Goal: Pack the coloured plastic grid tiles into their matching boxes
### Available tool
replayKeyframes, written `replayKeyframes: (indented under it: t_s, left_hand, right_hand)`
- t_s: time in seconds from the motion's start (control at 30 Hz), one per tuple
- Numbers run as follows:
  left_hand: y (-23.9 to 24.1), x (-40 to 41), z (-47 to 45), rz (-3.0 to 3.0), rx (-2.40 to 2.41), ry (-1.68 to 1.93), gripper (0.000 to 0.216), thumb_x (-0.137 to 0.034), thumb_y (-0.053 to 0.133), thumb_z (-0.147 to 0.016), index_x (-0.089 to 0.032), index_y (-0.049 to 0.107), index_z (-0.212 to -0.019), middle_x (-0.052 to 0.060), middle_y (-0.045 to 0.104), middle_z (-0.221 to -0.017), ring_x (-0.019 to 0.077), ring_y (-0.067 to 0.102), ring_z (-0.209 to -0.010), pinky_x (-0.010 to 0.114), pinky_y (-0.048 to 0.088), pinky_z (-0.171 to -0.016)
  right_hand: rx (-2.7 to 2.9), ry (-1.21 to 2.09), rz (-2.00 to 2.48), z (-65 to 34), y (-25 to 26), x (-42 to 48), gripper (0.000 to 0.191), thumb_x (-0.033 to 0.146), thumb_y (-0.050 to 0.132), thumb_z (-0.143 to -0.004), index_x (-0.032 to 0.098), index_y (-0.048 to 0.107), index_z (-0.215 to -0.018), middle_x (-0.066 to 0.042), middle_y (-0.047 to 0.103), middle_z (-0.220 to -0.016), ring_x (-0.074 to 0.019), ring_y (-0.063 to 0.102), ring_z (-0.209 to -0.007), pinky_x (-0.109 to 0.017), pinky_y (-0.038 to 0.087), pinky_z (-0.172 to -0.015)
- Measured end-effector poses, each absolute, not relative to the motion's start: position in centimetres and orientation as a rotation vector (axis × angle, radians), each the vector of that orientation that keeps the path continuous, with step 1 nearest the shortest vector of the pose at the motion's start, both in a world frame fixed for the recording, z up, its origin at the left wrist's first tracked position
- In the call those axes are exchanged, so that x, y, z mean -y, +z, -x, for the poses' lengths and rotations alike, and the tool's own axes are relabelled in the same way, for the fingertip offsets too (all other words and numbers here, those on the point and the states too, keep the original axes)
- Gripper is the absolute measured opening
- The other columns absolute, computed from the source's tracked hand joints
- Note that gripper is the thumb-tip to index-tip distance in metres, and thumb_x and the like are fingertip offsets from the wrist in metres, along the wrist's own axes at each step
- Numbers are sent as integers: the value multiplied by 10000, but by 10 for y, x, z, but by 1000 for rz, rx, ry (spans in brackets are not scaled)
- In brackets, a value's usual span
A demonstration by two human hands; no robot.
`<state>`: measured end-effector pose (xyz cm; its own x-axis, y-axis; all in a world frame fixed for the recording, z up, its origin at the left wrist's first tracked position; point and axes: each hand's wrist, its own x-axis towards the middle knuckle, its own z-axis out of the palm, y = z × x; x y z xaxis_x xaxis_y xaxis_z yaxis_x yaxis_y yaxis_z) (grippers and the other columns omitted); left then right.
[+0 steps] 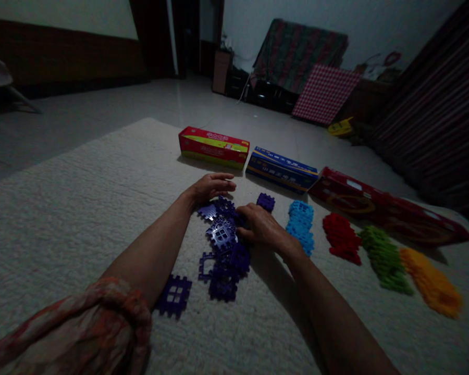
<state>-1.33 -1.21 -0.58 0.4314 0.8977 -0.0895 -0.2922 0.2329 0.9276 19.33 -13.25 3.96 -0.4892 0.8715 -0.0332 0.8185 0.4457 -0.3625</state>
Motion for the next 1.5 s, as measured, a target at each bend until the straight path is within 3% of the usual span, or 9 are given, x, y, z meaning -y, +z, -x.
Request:
replayKeyframes:
  t_s: [0.23, 0.43, 0.67, 0.83, 0.97, 1.13, 1.23, 1.33, 1.5]
  left_hand:
    - [-4, 13, 13, -1011, -738, 930, 340, -121, 746, -748, -125, 701, -1085, 124, 771, -934, 240, 731, -907, 452, 527, -950]
    - [-5, 13, 13, -988, -729, 925, 294, -79, 699, -789, -126, 708, -1079, 126, 775, -931, 240, 726, -906, 470, 513, -976]
    - [-5, 13, 12, -998, -752, 924, 286, -92, 700, -801, -131, 708, -1084, 119, 774, -937, 230, 727, -901, 459, 505, -987]
    - [-6, 12, 12, -1009, -744, 923, 314, -96, 699, -795, -127, 701, -1107, 123, 773, -946, 235, 724, -913, 467, 508, -988]
    - [-8, 11, 13, -1009, -739, 922, 312, -105, 698, -801, -132, 697, -1112, 115, 778, -945, 224, 724, -908, 452, 509, -983]
    - [-6, 12, 13, -1008, -764, 916, 308, -100, 696, -809, -125, 690, -1117, 118, 778, -941, 224, 729, -911, 448, 504, -996]
    - [-5, 12, 13, -1019, -765, 914, 316, -100, 693, -812, -125, 688, -1127, 118, 778, -949, 227, 730, -926, 449, 507, -1001]
    - [-5, 11, 13, -1019, -772, 908, 315, -91, 688, -813, -118, 686, -1127, 121, 776, -942, 229, 730, -920, 455, 513, -992]
    - [-6, 10, 13, -1005, -764, 915, 302, -92, 694, -817, -115, 691, -1118, 130, 778, -954, 228, 728, -920, 439, 514, -977]
  right_hand:
    - [2495, 509, 1414, -198, 27, 128, 505, 207, 685, -839, 177, 542, -1322, -153, 544, -1358, -271, 518, -1269, -426, 413, -1080]
    - [2514, 547, 1513, -200, 30, 128, 431, 236, 685, -867, 167, 575, -1278, -149, 585, -1254, -262, 560, -1180, -393, 440, -1028]
    - [2329, 588, 1623, -197, 33, 128, 596, 227, 785, -771, 178, 543, -1314, -125, 542, -1210, -247, 570, -1112, -378, 467, -979]
    - [2156, 594, 1581, -199, 32, 122, 383, 104, 653, -795, 181, 617, -1169, -77, 620, -1076, -191, 605, -944, -320, 485, -849]
    - [2152, 515, 1564, -206, 40, 121, 389, 58, 594, -787, 170, 617, -1159, -36, 656, -920, -176, 604, -842, -298, 465, -796]
    - [2356, 143, 1828, -211, 50, 131, 380, 8, 496, -832, 162, 627, -1153, -135, 631, -1113, -235, 610, -992, -327, 451, -823]
    - [2546, 285, 1850, -218, 58, 140, 360, 84, 593, -847, 185, 624, -1191, -132, 620, -1144, -252, 623, -1017, -339, 473, -842]
    - [2609, 440, 1716, -229, 68, 145, 505, 149, 731, -781, 213, 585, -1261, -114, 598, -1230, -257, 606, -1114, -355, 473, -941]
    - [2609, 467, 1732, -237, 66, 144, 480, 150, 748, -746, 207, 596, -1197, -123, 612, -1229, -281, 597, -1133, -390, 470, -958]
